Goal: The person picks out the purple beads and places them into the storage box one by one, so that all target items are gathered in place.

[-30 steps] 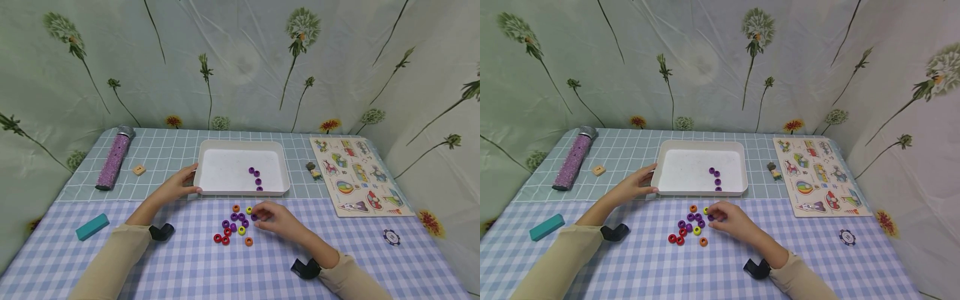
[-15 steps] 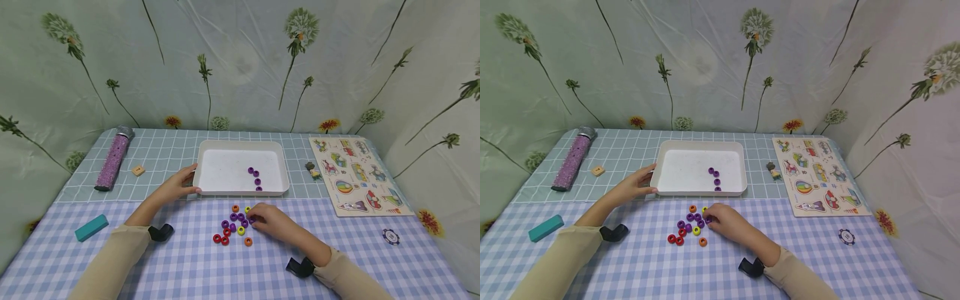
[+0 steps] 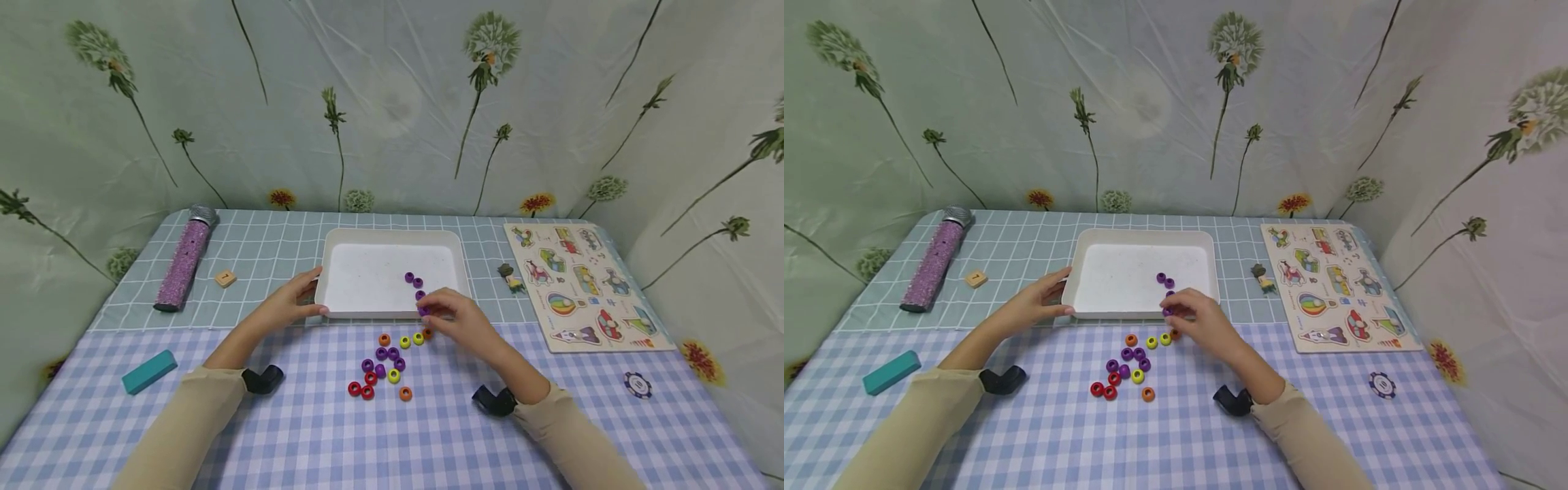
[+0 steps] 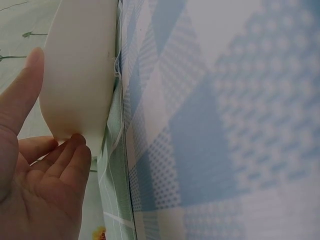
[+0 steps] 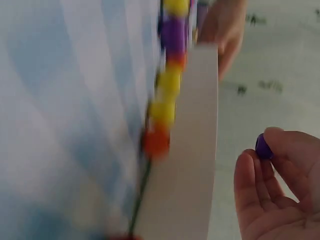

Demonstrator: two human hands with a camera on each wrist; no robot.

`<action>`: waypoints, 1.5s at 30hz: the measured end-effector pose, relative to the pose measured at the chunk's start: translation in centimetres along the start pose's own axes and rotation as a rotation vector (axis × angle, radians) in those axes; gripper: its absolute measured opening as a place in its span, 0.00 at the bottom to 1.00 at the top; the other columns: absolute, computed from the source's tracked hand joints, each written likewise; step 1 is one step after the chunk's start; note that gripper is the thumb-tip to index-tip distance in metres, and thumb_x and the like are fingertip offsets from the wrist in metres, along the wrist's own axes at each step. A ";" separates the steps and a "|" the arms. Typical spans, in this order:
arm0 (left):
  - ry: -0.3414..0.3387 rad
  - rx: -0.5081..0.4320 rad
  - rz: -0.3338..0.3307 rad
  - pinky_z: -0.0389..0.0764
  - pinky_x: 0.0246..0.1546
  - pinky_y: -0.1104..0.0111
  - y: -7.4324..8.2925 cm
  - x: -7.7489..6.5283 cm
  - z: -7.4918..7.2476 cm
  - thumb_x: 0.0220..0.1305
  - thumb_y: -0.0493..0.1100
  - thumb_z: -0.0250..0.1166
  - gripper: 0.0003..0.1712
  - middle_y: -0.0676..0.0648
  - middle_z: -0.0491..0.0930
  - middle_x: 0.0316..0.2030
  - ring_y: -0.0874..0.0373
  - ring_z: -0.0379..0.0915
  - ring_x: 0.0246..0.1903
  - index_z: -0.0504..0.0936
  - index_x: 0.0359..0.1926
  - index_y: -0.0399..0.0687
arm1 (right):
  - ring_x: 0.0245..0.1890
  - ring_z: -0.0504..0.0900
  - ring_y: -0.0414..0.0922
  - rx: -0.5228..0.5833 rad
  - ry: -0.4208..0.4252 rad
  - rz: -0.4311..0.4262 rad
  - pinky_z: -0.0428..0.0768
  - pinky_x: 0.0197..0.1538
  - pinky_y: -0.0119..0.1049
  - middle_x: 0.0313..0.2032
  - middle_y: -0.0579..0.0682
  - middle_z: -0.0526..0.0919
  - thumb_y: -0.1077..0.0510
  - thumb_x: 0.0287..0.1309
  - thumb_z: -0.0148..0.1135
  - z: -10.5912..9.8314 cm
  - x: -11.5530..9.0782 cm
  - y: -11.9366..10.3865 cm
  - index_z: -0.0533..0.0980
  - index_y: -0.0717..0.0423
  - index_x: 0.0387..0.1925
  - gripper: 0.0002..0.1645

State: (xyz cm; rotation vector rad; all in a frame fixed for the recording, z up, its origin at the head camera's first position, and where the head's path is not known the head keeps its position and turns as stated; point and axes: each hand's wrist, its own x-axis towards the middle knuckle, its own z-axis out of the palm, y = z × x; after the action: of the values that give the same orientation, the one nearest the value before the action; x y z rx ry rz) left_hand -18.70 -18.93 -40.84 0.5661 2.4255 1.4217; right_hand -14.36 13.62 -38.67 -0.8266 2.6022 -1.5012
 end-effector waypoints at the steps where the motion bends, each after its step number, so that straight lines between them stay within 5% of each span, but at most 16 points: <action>1: -0.002 0.000 0.003 0.60 0.50 0.59 0.0 0.0 0.0 0.42 0.48 0.64 0.50 0.39 0.46 0.59 0.46 0.49 0.56 0.44 0.62 0.42 | 0.34 0.73 0.37 -0.007 0.030 0.010 0.73 0.39 0.28 0.36 0.44 0.73 0.64 0.45 0.58 -0.4 0.5 0.3 0.74 0.59 0.38 0.14; 6: -0.013 -0.005 0.005 0.59 0.50 0.59 0.4 -0.1 -0.1 0.44 0.45 0.63 0.49 0.37 0.46 0.59 0.45 0.50 0.55 0.43 0.62 0.40 | 0.34 0.73 0.39 -0.083 0.096 0.098 0.73 0.40 0.30 0.36 0.46 0.74 0.62 0.46 0.58 -1.5 2.6 2.3 0.73 0.58 0.38 0.13; 13: -0.009 -0.013 -0.013 0.58 0.50 0.55 2.7 -0.7 0.1 0.46 0.37 0.62 0.46 0.34 0.45 0.58 0.41 0.49 0.55 0.43 0.61 0.34 | 0.32 0.71 0.40 -0.278 -0.067 0.294 0.74 0.37 0.32 0.34 0.46 0.74 0.61 0.47 0.57 -0.8 4.3 3.2 0.73 0.53 0.37 0.12; 18: -0.004 0.011 -0.024 0.58 0.50 0.55 3.2 -0.9 0.1 0.46 0.36 0.62 0.46 0.33 0.45 0.58 0.41 0.49 0.55 0.43 0.60 0.33 | 0.32 0.71 0.40 -0.310 -0.112 0.355 0.74 0.36 0.30 0.35 0.45 0.74 0.62 0.47 0.57 -0.5 4.6 3.2 0.73 0.52 0.39 0.13; 23: -0.005 0.005 -0.016 0.58 0.50 0.55 3.0 -0.9 0.1 0.46 0.35 0.62 0.45 0.33 0.45 0.58 0.41 0.49 0.55 0.43 0.60 0.34 | 0.37 0.71 0.41 -0.235 -0.074 0.286 0.72 0.41 0.33 0.39 0.47 0.73 0.60 0.47 0.58 -1.1 4.1 2.9 0.71 0.53 0.42 0.16; 29: -0.011 -0.032 -0.014 0.58 0.50 0.55 2.9 -0.9 0.1 0.46 0.35 0.61 0.46 0.33 0.44 0.58 0.41 0.47 0.55 0.42 0.61 0.34 | 0.38 0.72 0.44 -0.120 -0.030 0.091 0.71 0.43 0.36 0.39 0.50 0.74 0.60 0.46 0.58 -1.3 2.3 0.9 0.71 0.57 0.42 0.17; 35: -0.010 -0.031 -0.018 0.57 0.50 0.55 2.9 -0.9 0.0 0.46 0.34 0.61 0.46 0.33 0.44 0.58 0.41 0.46 0.55 0.42 0.60 0.33 | 0.38 0.73 0.47 0.018 -0.118 -0.074 0.72 0.42 0.36 0.39 0.51 0.73 0.60 0.46 0.58 0.3 -0.3 -1.1 0.71 0.58 0.41 0.17; 39: -0.009 -0.019 -0.019 0.58 0.50 0.55 3.1 -0.9 0.0 0.47 0.35 0.61 0.45 0.33 0.44 0.58 0.41 0.47 0.55 0.42 0.60 0.33 | 0.37 0.73 0.46 0.054 -0.216 -0.103 0.73 0.40 0.36 0.38 0.52 0.74 0.62 0.45 0.59 1.9 -1.4 -1.1 0.71 0.59 0.41 0.17; 45: -0.010 -0.026 -0.004 0.57 0.50 0.55 2.8 -0.8 0.1 0.47 0.34 0.61 0.45 0.33 0.44 0.58 0.41 0.47 0.55 0.42 0.60 0.32 | 0.35 0.72 0.37 0.026 -0.314 -0.007 0.71 0.39 0.28 0.37 0.44 0.74 0.60 0.45 0.59 3.6 -2.2 -0.3 0.73 0.54 0.39 0.14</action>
State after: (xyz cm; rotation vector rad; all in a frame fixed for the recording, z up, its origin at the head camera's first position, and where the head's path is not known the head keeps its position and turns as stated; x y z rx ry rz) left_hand -17.42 -18.00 -38.36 0.5614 2.3951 1.4435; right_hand -11.34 11.63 -40.85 -0.9790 2.3499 -1.2827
